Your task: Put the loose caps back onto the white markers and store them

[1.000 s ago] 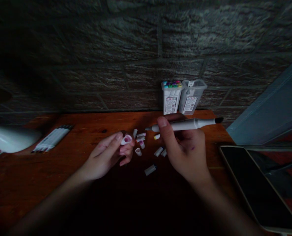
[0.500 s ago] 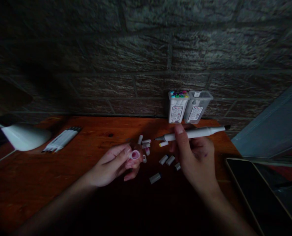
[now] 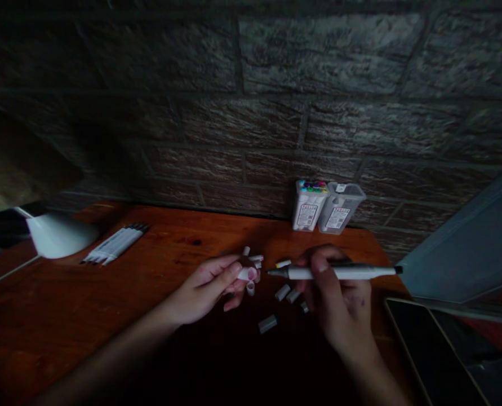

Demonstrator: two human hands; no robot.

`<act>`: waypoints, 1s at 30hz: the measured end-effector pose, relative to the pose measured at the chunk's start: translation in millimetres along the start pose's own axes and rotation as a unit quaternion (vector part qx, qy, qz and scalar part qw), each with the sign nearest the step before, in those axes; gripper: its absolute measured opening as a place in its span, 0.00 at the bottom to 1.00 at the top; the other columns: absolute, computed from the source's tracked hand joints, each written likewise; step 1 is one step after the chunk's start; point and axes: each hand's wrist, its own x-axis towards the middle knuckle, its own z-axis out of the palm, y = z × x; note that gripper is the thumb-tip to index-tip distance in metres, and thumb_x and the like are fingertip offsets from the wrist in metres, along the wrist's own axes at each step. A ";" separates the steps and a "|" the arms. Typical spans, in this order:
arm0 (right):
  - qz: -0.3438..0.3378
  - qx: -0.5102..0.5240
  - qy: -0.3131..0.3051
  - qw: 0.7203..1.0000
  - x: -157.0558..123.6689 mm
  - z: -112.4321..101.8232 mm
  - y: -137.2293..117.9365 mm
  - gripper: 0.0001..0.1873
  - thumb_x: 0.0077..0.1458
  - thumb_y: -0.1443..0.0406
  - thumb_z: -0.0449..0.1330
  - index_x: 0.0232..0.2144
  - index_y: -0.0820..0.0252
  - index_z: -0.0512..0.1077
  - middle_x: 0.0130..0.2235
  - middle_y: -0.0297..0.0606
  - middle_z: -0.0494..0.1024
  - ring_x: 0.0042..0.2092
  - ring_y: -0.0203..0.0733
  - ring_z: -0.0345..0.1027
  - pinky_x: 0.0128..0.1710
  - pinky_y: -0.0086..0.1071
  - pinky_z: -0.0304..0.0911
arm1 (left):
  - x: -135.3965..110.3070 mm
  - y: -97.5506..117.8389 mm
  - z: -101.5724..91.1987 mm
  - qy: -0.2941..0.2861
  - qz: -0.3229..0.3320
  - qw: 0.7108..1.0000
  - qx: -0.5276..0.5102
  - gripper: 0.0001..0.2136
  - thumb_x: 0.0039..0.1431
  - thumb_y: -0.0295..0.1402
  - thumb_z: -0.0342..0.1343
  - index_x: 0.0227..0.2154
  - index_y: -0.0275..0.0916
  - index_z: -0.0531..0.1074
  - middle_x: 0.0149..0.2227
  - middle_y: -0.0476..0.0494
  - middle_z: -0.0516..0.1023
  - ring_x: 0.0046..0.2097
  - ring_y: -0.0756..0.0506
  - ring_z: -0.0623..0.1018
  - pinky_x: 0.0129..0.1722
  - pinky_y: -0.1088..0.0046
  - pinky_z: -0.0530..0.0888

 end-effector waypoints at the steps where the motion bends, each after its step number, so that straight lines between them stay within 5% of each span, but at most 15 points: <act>1: 0.007 -0.011 -0.015 1.000 -0.7 0.9 1.9 0.13 0.60 0.54 0.59 0.30 0.56 0.72 0.20 0.30 0.70 0.16 0.30 0.59 0.12 0.21 0.54 | 0.5 0.4 -0.2 0.011 -0.005 1.000 0.020 0.18 0.62 0.46 0.55 0.35 0.32 0.74 0.25 0.52 0.64 0.22 0.56 0.64 0.20 0.79 0.63; 5: 0.016 -0.045 -0.056 0.997 -0.6 6.8 9.1 0.11 0.60 0.56 0.60 0.32 0.56 0.72 0.21 0.29 0.72 0.17 0.29 0.61 0.13 0.20 0.56 | 1.3 1.4 -0.1 0.041 0.001 0.995 0.092 0.15 0.61 0.42 0.57 0.40 0.34 0.75 0.26 0.51 0.69 0.22 0.55 0.66 0.20 0.79 0.63; 10: 0.025 -0.076 -0.096 0.992 3.0 10.9 9.8 0.12 0.58 0.56 0.62 0.34 0.58 0.74 0.22 0.30 0.74 0.18 0.29 0.62 0.17 0.22 0.61 | 1.9 -1.3 -0.3 0.103 0.092 0.977 0.163 0.10 0.57 0.33 0.62 0.42 0.36 0.77 0.33 0.46 0.78 0.29 0.52 0.74 0.28 0.77 0.72; 14: 0.074 -0.052 -0.120 0.989 7.1 13.4 10.1 0.15 0.58 0.54 0.61 0.33 0.60 0.74 0.19 0.27 0.70 0.18 0.28 0.59 0.18 0.22 0.59 | 1.7 -4.0 -3.6 0.136 0.156 0.945 0.254 0.11 0.56 0.30 0.64 0.42 0.36 0.78 0.33 0.44 0.81 0.32 0.49 0.78 0.32 0.76 0.75; 19: 0.079 -0.016 -0.131 0.988 8.8 16.2 15.5 0.14 0.58 0.55 0.62 0.31 0.60 0.74 0.25 0.30 0.76 0.18 0.26 0.59 0.17 0.22 0.57 | 2.7 -2.2 -9.5 0.105 0.246 0.886 0.378 0.11 0.57 0.26 0.62 0.43 0.39 0.78 0.37 0.44 0.82 0.35 0.49 0.80 0.35 0.77 0.76; 24: -0.016 -0.004 -0.129 0.992 3.6 13.9 15.9 0.05 0.55 0.64 0.66 0.35 0.56 0.75 0.31 0.31 0.80 0.26 0.30 0.71 0.24 0.23 0.67 | 0.9 -2.2 -10.1 0.097 0.312 0.832 0.448 0.14 0.56 0.22 0.62 0.45 0.40 0.78 0.34 0.48 0.81 0.34 0.52 0.80 0.33 0.81 0.76; 30: -0.128 -0.026 -0.190 0.973 2.7 11.3 10.4 0.13 0.52 0.70 0.68 0.41 0.54 0.77 0.38 0.33 0.83 0.37 0.33 0.77 0.37 0.25 0.73 | -4.7 1.0 -11.2 0.155 0.380 0.771 0.486 0.15 0.54 0.21 0.63 0.44 0.41 0.77 0.40 0.48 0.80 0.39 0.51 0.80 0.38 0.79 0.76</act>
